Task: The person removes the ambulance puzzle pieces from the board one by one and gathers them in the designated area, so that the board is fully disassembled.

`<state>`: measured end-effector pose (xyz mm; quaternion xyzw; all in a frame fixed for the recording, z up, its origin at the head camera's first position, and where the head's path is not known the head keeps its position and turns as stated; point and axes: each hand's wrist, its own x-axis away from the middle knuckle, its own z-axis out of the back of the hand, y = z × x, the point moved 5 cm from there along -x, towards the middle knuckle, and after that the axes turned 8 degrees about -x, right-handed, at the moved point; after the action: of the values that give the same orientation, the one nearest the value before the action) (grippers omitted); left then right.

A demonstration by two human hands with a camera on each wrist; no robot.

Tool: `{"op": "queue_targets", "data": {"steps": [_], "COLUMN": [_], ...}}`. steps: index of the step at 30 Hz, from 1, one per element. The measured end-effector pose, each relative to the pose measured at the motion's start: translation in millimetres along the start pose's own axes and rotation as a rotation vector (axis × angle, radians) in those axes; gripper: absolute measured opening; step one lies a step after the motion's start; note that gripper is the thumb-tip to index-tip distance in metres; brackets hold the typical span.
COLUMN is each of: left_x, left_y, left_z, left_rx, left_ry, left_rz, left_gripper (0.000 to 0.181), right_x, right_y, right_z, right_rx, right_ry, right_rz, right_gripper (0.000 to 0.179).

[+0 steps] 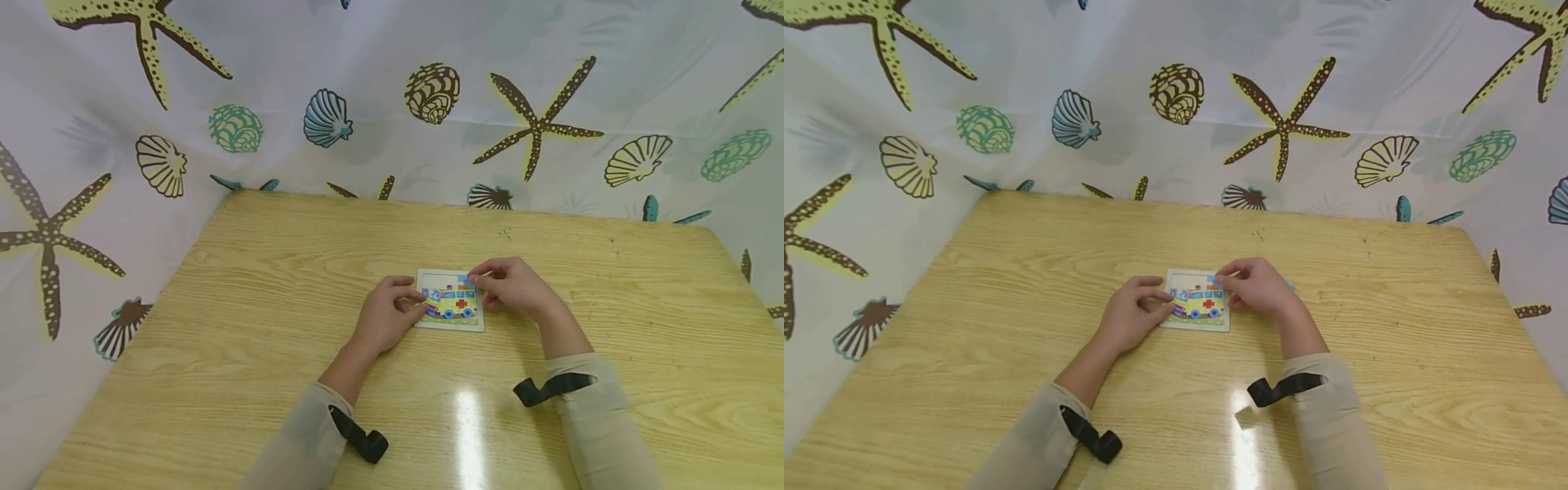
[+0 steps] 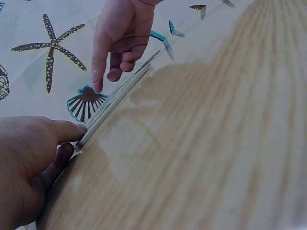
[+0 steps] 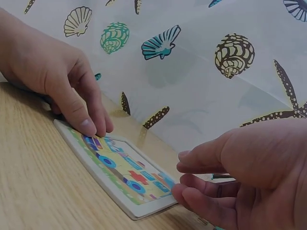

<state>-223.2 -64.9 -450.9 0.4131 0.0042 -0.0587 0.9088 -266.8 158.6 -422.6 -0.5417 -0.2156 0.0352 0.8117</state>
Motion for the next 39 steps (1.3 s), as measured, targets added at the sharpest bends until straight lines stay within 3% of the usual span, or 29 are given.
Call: {"op": "queue_targets", "data": {"steps": [10,27,39], "left_x": [-0.4,0.2,-0.4], "left_y": [-0.6,-0.1,-0.1], "left_z": [1.4,0.7,-0.1], "left_rx": [0.008,-0.005,-0.017], "left_ry": [0.007,0.003,0.005], "left_rz": [0.010,-0.001,-0.007], "left_gripper": [0.014,0.014,0.014], "right_x": [-3.0,-1.3,-0.8], "right_y": [-3,-8,-13], "right_z": [-14,-20,-23], "right_rx": [0.160,0.378,0.435], "right_ry": [-0.052,0.031,0.029], "right_rz": [0.063,0.096,0.229], "right_gripper": [0.026,0.021,0.018]}}
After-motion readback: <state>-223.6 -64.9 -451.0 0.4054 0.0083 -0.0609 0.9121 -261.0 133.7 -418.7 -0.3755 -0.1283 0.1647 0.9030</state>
